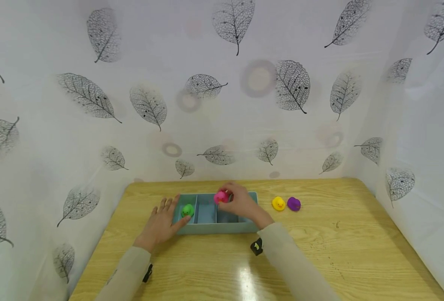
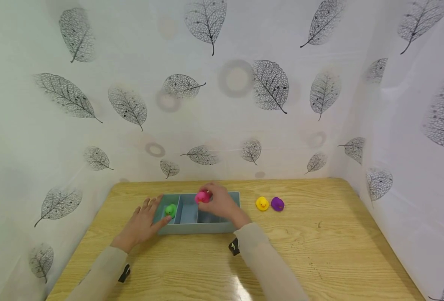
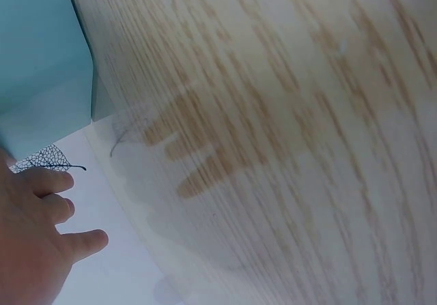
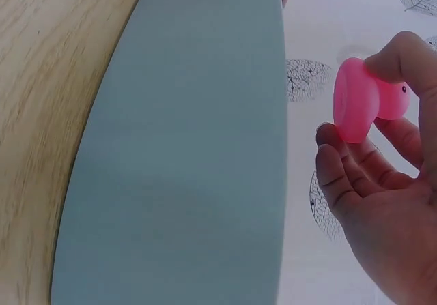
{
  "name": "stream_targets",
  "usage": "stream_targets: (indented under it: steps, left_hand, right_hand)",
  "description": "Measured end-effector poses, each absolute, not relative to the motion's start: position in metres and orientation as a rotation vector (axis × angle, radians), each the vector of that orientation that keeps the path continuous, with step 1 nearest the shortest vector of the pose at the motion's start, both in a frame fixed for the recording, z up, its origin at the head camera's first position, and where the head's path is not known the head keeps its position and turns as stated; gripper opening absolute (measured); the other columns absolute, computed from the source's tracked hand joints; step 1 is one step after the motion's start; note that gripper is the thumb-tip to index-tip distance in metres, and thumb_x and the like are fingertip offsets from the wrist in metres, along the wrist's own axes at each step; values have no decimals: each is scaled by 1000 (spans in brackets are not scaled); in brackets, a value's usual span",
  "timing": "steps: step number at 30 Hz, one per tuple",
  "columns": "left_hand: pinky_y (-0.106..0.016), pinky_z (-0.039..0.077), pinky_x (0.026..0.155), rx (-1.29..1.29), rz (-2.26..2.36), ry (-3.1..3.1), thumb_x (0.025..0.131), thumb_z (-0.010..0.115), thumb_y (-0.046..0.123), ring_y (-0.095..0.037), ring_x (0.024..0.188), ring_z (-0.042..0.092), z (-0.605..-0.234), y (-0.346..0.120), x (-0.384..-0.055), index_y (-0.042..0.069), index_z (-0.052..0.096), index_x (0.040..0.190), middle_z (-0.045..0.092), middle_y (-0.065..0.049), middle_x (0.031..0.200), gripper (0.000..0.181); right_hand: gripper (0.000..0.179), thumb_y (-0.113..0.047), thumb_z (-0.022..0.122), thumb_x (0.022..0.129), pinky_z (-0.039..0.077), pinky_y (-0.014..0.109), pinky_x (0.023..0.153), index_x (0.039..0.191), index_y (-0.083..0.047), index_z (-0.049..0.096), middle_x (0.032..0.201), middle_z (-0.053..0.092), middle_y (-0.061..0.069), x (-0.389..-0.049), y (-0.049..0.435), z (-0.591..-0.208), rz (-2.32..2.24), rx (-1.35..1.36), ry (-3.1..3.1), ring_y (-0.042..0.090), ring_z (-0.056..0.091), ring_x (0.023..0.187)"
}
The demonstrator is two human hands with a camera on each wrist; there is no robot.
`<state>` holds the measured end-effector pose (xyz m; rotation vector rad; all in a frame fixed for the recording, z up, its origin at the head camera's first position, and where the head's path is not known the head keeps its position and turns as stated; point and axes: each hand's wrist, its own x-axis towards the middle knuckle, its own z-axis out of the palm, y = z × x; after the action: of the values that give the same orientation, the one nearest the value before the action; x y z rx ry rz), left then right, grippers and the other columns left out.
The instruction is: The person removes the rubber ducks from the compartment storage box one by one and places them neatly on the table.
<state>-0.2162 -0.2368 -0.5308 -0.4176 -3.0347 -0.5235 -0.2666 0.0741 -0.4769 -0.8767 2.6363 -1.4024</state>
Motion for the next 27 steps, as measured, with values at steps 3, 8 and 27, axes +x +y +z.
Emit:
stream_targets:
  steps: [3, 8, 27]
  left_hand:
    - [-77, 26, 120, -420, -527, -3028, 103, 50, 66, -54, 157, 26, -530, -237, -216, 9, 17, 170, 37, -34, 163, 93]
    - [-77, 27, 119, -422, -528, -3020, 103, 50, 66, -54, 156, 26, -530, -237, -215, 9, 18, 170, 38, -33, 163, 93]
    - [-77, 26, 119, -423, -522, -3031, 103, 50, 66, -53, 157, 26, -531, -237, -217, 9, 17, 170, 37, -32, 164, 94]
  right_hand:
    - [34, -11, 79, 86, 56, 23, 74, 119, -6, 72, 118, 66, 10, -266, 80, -475, -1435, -875, 2618, 20, 62, 89]
    - [33, -14, 78, 89, 56, 24, 79, 121, -8, 72, 119, 66, 9, -264, 91, -471, -1428, -850, 2650, 20, 61, 93]
    - [42, -10, 78, 87, 61, 42, 90, 128, -4, 71, 124, 71, 13, -262, 129, -473, -1450, -842, 2764, 22, 67, 98]
